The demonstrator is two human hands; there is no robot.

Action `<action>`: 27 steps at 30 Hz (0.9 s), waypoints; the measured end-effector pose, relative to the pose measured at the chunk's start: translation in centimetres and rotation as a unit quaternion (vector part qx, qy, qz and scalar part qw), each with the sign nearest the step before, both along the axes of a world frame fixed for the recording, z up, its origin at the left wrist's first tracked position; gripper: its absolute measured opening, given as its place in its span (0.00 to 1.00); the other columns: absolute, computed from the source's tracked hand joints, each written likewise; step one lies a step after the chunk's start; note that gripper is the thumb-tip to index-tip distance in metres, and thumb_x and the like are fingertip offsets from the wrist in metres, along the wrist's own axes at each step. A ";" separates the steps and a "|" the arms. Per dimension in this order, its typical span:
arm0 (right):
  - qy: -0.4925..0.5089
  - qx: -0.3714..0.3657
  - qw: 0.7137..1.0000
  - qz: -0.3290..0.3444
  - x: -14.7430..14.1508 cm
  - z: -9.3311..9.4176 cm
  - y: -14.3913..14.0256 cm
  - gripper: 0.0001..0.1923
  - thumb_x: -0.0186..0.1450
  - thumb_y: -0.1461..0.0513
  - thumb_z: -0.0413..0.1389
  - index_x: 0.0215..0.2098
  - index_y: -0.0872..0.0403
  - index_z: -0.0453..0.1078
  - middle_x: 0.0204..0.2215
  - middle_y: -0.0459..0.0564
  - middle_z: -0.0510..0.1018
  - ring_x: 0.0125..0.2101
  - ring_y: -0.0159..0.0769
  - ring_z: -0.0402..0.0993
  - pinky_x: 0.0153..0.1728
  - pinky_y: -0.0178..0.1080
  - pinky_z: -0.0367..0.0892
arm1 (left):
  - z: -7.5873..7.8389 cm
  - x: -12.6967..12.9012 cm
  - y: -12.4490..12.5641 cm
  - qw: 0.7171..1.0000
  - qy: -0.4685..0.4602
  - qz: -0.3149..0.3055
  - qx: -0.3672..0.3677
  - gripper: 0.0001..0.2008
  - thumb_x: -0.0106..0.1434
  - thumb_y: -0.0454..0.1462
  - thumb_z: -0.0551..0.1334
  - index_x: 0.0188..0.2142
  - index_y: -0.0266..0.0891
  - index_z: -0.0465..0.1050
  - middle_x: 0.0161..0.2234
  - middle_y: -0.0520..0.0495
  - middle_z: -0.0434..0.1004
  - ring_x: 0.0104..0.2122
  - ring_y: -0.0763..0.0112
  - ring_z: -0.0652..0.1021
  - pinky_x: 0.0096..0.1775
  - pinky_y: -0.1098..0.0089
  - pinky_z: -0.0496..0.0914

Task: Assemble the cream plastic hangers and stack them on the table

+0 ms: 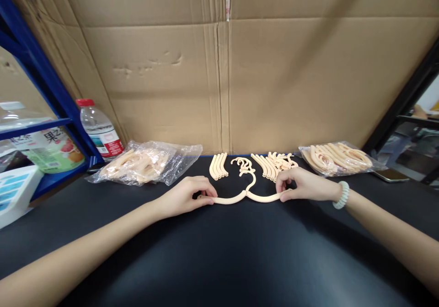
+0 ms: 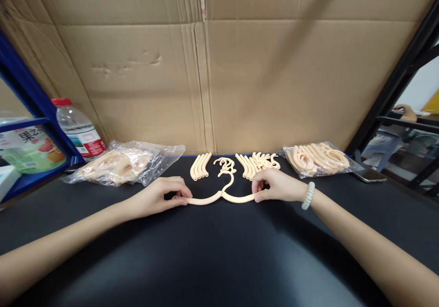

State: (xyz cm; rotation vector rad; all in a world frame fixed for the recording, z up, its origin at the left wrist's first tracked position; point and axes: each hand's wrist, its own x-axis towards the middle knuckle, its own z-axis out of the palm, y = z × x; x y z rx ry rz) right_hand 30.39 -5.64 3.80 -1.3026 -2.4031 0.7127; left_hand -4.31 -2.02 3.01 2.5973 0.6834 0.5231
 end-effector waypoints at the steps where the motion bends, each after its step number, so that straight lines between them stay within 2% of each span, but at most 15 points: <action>1: -0.001 -0.003 1.000 -0.001 0.0 -0.1 0.0 0.11 0.57 0.55 0.61 0.27 0.55 0.73 0.27 0.49 0.78 0.31 0.37 0.72 0.35 0.39 0.66 | 0.1 0.0 0.0 1.000 0.007 -0.005 0.010 0.08 0.65 0.39 0.60 0.37 0.39 0.77 0.31 0.47 0.75 0.30 0.72 0.73 0.33 0.73 0.66; 11: -0.009 0.005 1.000 -0.026 -0.1 -0.5 0.0 0.05 0.58 0.60 0.59 0.28 0.55 0.73 0.27 0.50 0.78 0.28 0.36 0.72 0.29 0.37 0.65 | -0.3 0.1 -0.1 0.994 0.015 -0.024 0.106 0.10 0.67 0.37 0.56 0.41 0.41 0.77 0.37 0.44 0.76 0.38 0.66 0.74 0.41 0.69 0.67; 16: 0.003 0.042 0.998 -0.050 -0.3 -1.0 0.3 0.05 0.59 0.62 0.56 0.28 0.55 0.71 0.26 0.50 0.77 0.27 0.35 0.72 0.29 0.37 0.65 | -0.6 0.1 0.3 0.989 0.038 0.001 0.143 0.11 0.68 0.38 0.55 0.41 0.40 0.76 0.37 0.44 0.76 0.38 0.65 0.74 0.41 0.68 0.68; 23: 0.016 0.062 0.996 -0.062 0.1 -1.6 0.7 0.03 0.58 0.64 0.56 0.28 0.54 0.72 0.26 0.49 0.77 0.29 0.36 0.72 0.32 0.38 0.66 | -1.2 -0.2 1.2 0.985 0.029 0.027 0.166 0.13 0.69 0.38 0.54 0.44 0.42 0.76 0.39 0.44 0.77 0.40 0.64 0.74 0.43 0.67 0.68; 27: 0.016 0.072 0.994 -0.075 0.0 -1.8 0.9 0.03 0.58 0.65 0.56 0.28 0.55 0.72 0.26 0.49 0.76 0.28 0.35 0.71 0.32 0.38 0.66 | -1.5 -0.2 1.3 0.984 0.015 0.042 0.172 0.13 0.69 0.38 0.54 0.43 0.42 0.77 0.39 0.43 0.77 0.39 0.64 0.74 0.43 0.67 0.68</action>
